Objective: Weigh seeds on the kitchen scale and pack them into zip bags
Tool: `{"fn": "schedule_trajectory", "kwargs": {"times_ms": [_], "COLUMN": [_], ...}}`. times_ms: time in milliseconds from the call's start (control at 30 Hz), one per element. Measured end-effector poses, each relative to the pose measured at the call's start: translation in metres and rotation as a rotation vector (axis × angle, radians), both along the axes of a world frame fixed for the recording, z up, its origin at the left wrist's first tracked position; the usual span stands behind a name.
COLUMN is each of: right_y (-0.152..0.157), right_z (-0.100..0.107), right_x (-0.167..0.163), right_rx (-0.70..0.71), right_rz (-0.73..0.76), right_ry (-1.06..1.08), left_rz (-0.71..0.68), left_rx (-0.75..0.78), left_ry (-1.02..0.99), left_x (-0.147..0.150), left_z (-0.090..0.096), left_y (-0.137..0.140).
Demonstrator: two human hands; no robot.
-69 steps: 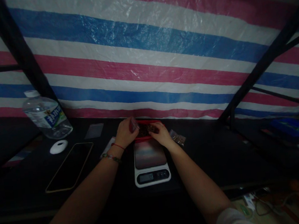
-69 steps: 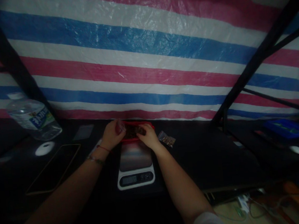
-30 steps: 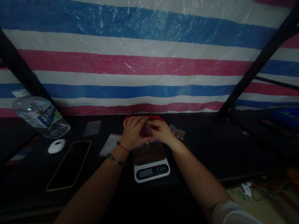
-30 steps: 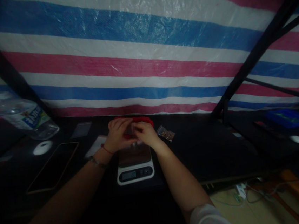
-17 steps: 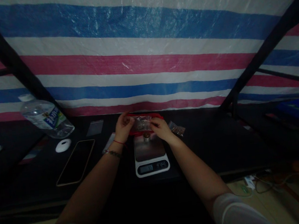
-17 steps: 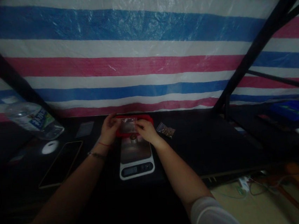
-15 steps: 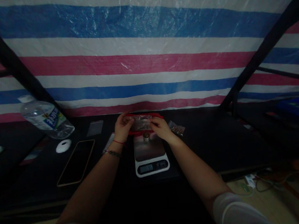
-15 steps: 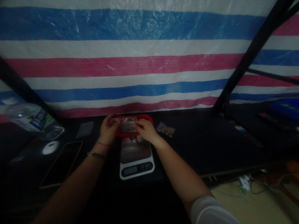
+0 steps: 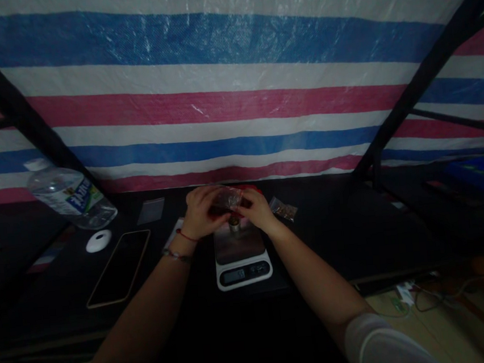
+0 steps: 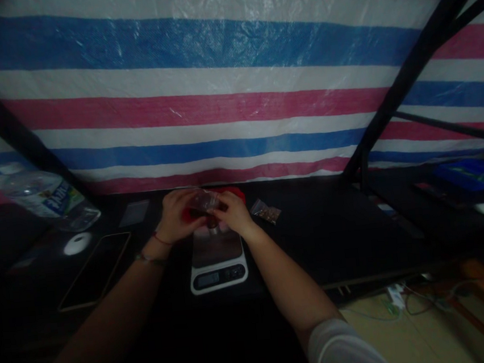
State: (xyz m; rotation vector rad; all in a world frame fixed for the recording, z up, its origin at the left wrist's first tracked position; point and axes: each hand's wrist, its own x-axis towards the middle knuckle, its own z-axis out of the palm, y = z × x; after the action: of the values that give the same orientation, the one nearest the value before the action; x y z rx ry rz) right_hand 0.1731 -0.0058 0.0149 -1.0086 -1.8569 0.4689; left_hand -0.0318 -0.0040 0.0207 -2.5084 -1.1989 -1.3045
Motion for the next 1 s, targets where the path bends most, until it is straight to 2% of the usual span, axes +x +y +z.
{"fn": "schedule_trajectory", "kwargs": {"times_ms": [133, 267, 367, 500, 567, 633, 767, 867, 1000], "right_y": [-0.009, -0.011, -0.009, -0.008, -0.008, -0.008, -0.006, -0.004, -0.007], "right_z": [0.003, 0.011, 0.019, 0.020, 0.017, 0.015, 0.014, 0.015, 0.017], "right_x": [-0.008, -0.003, 0.009, 0.016, 0.014, 0.012, 0.014, 0.015, 0.013], "right_rx": [0.062, 0.043, -0.007, -0.033, -0.055, -0.082, -0.056, -0.083, -0.133], "right_rz": [0.106, 0.172, 0.191, 0.307, 0.348, 0.319, 0.153, 0.114, 0.098], "right_ry": [-0.059, -0.049, -0.091, -0.360, -0.412, -0.344, -0.029, 0.149, 0.168], "left_rz": [-0.063, -0.150, -0.091, 0.041, 0.060, 0.049, -0.002, -0.041, -0.068], "left_rx": [-0.007, -0.025, -0.035, -0.056, -0.051, -0.050, -0.102, -0.142, -0.186], "left_ry": [0.204, 0.219, 0.164, 0.082, 0.037, 0.001, -0.028, -0.038, -0.092], "left_x": [0.008, 0.004, -0.002, -0.007, -0.008, -0.009, -0.003, 0.008, 0.022], "left_z": [0.006, 0.006, 0.006, 0.003, 0.001, -0.001, -0.002, -0.004, -0.008], "left_y": [-0.007, -0.002, 0.002, 0.007, 0.008, 0.009, 0.007, 0.003, -0.003]}}
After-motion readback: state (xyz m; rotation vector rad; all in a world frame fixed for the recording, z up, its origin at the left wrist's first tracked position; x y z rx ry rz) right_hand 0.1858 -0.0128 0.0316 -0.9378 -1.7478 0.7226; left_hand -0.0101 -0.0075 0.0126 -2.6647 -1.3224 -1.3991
